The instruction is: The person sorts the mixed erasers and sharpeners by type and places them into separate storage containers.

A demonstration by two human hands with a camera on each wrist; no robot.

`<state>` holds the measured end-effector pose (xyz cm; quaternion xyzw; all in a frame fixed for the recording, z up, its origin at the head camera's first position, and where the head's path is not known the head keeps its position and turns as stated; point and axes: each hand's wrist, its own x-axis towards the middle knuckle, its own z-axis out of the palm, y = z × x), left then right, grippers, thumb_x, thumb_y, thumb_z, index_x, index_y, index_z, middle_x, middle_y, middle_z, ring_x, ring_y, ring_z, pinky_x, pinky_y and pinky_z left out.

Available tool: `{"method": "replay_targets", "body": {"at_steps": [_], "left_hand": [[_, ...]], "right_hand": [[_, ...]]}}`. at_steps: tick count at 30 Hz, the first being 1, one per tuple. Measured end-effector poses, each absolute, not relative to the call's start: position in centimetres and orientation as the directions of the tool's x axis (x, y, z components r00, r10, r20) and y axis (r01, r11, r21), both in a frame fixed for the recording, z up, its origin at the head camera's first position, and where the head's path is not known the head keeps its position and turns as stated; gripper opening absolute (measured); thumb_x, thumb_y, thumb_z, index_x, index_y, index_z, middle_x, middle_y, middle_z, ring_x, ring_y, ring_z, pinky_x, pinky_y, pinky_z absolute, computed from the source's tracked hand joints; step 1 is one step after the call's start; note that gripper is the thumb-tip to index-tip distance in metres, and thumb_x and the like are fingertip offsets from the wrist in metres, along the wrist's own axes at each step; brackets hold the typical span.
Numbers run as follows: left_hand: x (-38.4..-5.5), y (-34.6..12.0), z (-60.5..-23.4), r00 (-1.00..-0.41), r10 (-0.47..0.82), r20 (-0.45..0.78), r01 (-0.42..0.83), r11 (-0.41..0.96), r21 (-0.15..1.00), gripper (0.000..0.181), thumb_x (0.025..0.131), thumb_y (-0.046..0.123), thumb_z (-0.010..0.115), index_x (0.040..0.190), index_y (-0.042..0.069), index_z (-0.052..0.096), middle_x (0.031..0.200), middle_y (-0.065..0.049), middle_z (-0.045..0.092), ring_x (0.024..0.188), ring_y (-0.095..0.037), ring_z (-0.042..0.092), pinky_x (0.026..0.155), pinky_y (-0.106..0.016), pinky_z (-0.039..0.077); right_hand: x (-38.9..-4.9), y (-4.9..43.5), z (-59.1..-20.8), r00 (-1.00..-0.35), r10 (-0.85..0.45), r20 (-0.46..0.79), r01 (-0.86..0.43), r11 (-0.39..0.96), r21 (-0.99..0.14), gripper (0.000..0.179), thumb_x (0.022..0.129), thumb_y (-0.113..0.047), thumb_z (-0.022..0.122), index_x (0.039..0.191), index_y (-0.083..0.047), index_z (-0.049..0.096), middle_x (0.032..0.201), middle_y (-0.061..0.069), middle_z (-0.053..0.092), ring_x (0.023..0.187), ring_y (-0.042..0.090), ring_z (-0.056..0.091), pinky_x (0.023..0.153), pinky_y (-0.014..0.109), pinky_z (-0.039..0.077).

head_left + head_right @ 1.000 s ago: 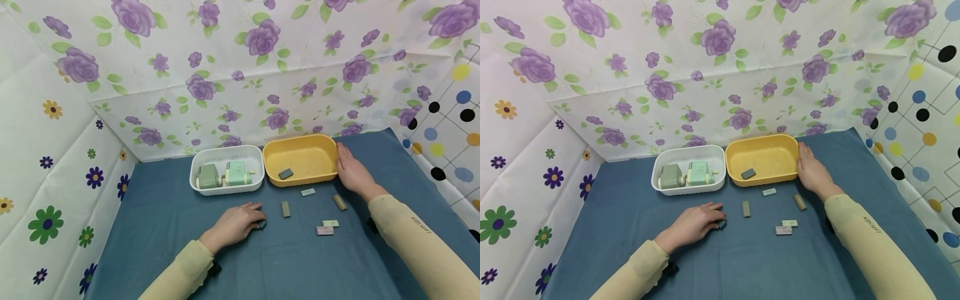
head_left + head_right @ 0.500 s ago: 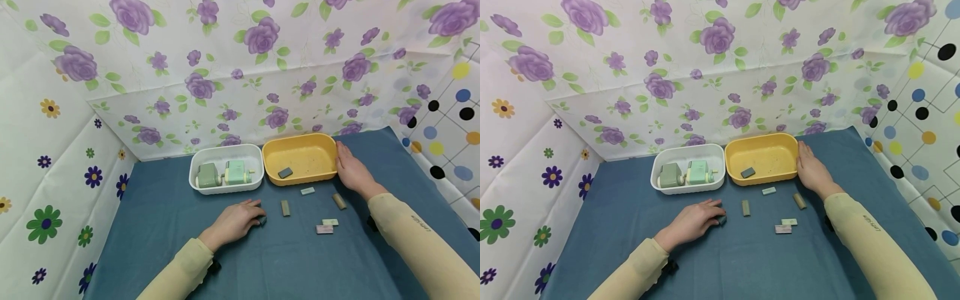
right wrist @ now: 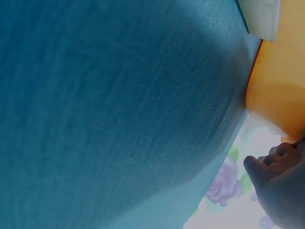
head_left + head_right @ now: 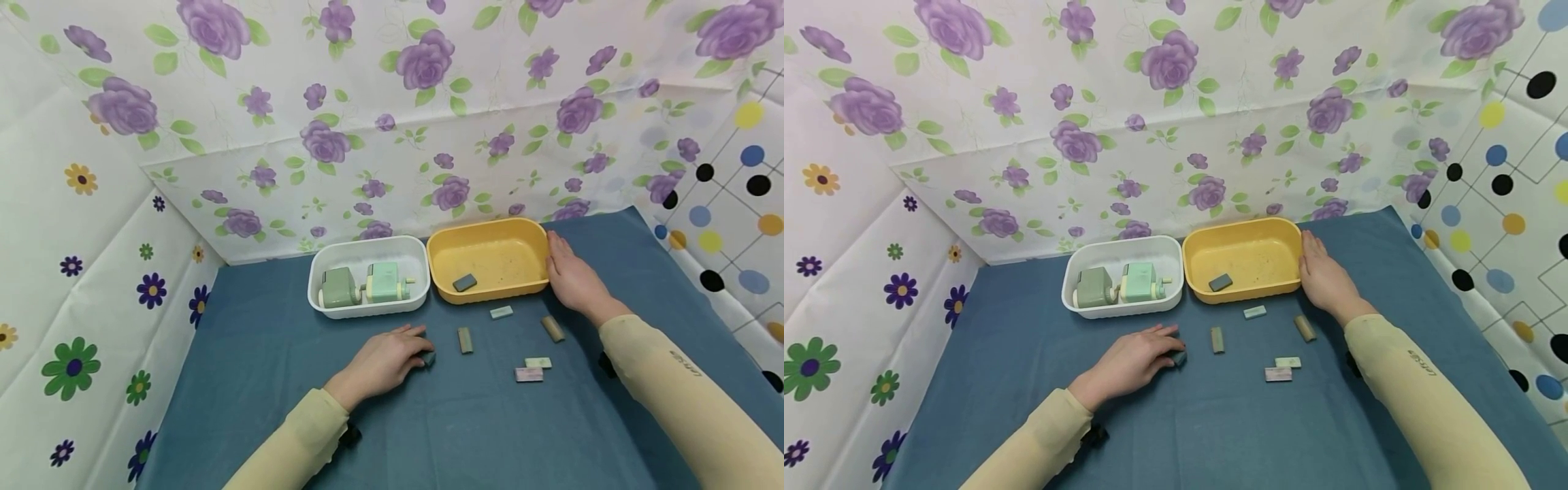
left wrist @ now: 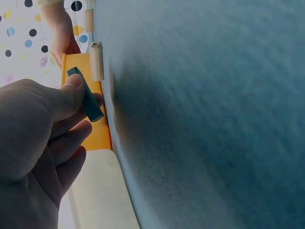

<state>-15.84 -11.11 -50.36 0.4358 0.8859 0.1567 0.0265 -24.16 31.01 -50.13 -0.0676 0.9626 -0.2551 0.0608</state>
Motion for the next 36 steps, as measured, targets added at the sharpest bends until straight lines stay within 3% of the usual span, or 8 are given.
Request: {"method": "replay_targets", "body": {"at_steps": [22, 36], "left_hand": [[-16.4, -10.7, -49.9, -0.626, 0.773, 0.105, 0.756, 0.568, 0.327, 0.027, 0.105, 0.018, 0.073, 0.131, 0.015, 0.076, 0.142, -0.010, 0.069, 0.146, -0.026, 0.053, 0.121, -0.041, 0.042], [-16.8, -10.0, -49.5, -0.629, 0.767, 0.123, 0.752, 0.562, 0.344, 0.027, 0.105, 0.020, 0.073, 0.131, 0.016, 0.076, 0.138, -0.005, 0.072, 0.148, -0.022, 0.050, 0.124, -0.036, 0.036]], "right_hand": [[-24.2, 31.3, -50.4, -0.986, -0.150, -0.071, -0.096, 0.862, -0.497, 0.066, 0.119, -0.027, 0.026, 0.169, 0.001, -0.008, 0.177, 0.024, -0.004, 0.162, 0.046, 0.000, 0.129, 0.064, 0.010], [-24.1, 31.0, -50.2, -0.985, -0.154, -0.080, -0.092, 0.855, -0.511, 0.066, 0.119, -0.028, 0.025, 0.169, 0.000, -0.009, 0.177, 0.022, -0.007, 0.162, 0.046, -0.001, 0.129, 0.063, 0.009]]}}
